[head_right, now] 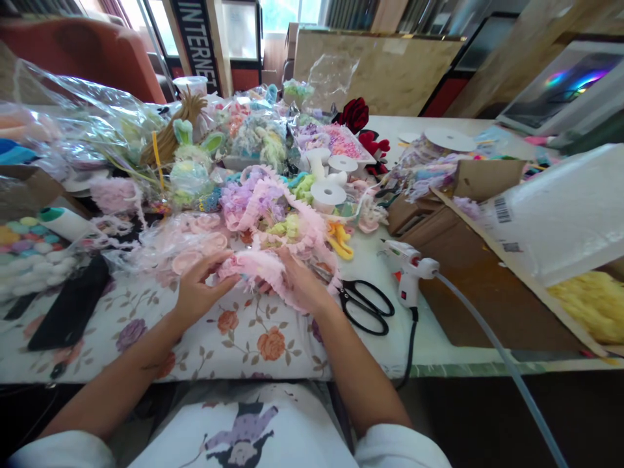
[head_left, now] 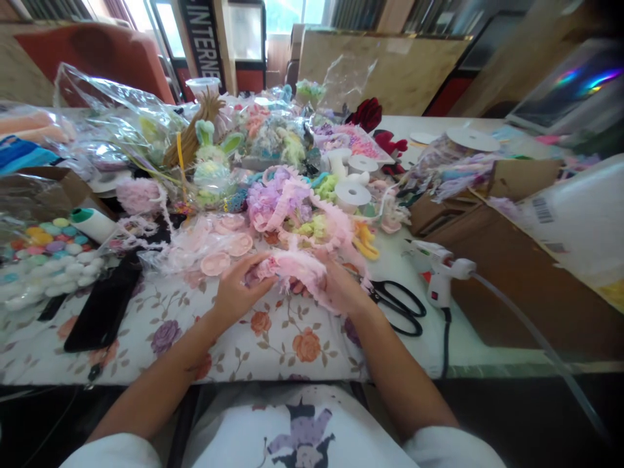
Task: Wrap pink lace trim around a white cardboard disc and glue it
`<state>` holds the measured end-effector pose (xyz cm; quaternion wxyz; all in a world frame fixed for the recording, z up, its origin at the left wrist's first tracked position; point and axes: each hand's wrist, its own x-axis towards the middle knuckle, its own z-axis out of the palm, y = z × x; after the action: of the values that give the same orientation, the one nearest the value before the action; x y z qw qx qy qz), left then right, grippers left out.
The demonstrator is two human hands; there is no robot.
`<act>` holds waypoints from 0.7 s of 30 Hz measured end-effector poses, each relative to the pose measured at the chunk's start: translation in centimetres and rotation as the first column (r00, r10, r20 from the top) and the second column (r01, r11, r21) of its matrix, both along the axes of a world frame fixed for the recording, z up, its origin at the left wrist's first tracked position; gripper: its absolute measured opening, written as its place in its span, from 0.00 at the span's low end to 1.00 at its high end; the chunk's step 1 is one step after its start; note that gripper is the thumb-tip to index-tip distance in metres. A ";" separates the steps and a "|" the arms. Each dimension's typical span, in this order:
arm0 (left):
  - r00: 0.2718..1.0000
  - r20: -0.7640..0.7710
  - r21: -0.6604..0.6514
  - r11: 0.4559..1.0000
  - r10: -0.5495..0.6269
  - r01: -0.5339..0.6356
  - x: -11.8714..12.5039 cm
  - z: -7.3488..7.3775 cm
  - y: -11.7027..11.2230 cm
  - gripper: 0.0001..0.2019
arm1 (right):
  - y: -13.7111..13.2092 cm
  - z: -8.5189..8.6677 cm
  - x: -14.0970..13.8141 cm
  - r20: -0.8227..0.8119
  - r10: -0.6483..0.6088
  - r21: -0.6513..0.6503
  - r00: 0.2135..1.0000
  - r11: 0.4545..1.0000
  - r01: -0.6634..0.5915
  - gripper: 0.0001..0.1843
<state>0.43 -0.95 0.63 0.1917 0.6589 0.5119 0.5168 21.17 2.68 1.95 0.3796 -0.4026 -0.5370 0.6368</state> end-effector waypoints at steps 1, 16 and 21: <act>0.996 0.089 -0.071 0.997 0.015 -0.008 0.0 0.2 0.1 0.20 | 0.2 0.0 0.3 -0.010 -0.009 0.009 1.000 1.000 0.010 0.33; 0.755 0.651 -0.422 0.789 -0.079 0.447 -0.2 0.2 0.9 0.24 | -1.0 0.9 0.4 0.242 -0.168 0.422 0.956 0.905 0.052 0.34; 0.829 0.556 -0.437 0.828 -0.058 0.351 0.3 -0.3 1.1 0.24 | -1.9 1.2 -0.1 0.465 -0.225 0.523 0.856 0.850 -0.061 0.46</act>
<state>0.77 0.10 0.29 0.5504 0.4698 0.4842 0.4919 21.08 0.76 3.14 0.3461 -0.4620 -0.7511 0.3204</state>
